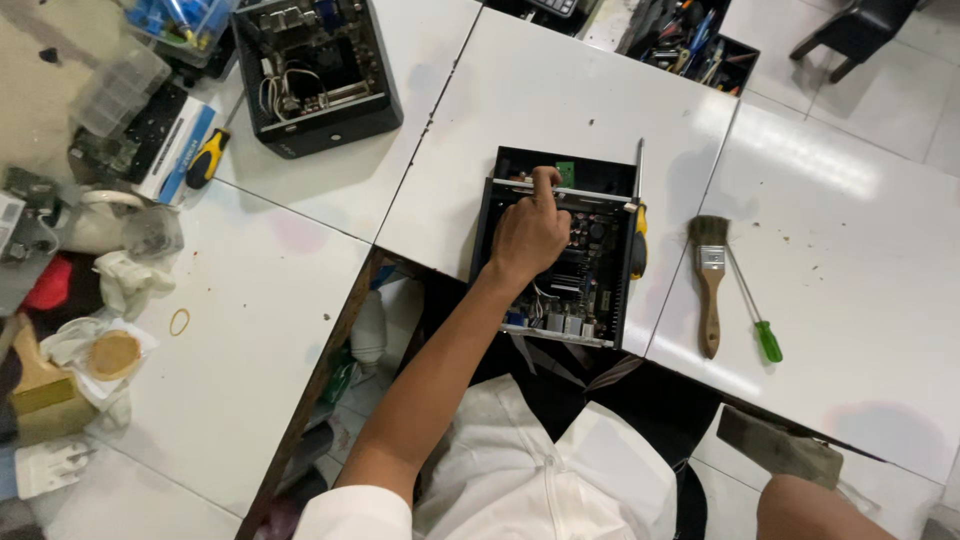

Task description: The person works on an open computer case on a white table, using a screwdriver to tighten screws on the motherboard and other internal components. They reposition the case, remove and replace a metal bracket, and use a brush to clean dust from inside the case.

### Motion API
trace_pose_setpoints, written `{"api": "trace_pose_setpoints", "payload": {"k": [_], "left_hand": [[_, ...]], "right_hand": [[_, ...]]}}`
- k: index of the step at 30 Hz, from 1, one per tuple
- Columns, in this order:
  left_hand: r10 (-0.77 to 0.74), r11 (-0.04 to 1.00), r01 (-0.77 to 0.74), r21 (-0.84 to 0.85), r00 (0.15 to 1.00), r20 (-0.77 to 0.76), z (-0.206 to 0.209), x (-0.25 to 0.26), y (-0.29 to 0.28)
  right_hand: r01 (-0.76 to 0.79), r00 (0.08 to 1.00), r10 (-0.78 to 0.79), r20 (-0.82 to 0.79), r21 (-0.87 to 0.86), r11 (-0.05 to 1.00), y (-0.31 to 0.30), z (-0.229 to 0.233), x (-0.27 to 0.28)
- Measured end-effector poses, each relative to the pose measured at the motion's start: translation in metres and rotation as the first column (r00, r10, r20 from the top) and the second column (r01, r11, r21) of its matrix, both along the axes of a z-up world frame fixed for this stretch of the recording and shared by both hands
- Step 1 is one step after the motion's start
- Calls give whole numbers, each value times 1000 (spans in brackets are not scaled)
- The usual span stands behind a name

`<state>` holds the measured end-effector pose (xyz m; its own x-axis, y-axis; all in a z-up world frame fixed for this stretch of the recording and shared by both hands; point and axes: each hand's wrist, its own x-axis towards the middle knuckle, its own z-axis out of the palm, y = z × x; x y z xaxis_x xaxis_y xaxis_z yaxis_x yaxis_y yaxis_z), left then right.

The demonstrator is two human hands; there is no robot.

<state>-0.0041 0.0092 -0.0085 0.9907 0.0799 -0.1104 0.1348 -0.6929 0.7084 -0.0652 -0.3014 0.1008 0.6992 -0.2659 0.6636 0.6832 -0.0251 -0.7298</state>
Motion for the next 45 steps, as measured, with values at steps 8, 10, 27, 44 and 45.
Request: {"api": "trace_pose_setpoints", "payload": {"k": [8,10,27,44,45], "left_hand": [[-54,970,12,244,985,163,-16,1,-6],[-123,978,87,191,974,190,-15,-2,-2],[-244,959,202,197,944,220,-28,-5,25],[-132,986,91,137,935,330,-4,-9,30],[-57,992,-3,129,887,459,1,-7,38]], "right_hand": [[68,991,-67,117,-6,998,61,-31,58],[13,984,-84,-160,-397,918,106,-49,91],[-96,983,-110,-145,-927,364,150,-115,103],[-199,963,-105,-247,-920,337,140,-154,135],[-202,963,-103,-248,-922,331,140,-154,136]]}}
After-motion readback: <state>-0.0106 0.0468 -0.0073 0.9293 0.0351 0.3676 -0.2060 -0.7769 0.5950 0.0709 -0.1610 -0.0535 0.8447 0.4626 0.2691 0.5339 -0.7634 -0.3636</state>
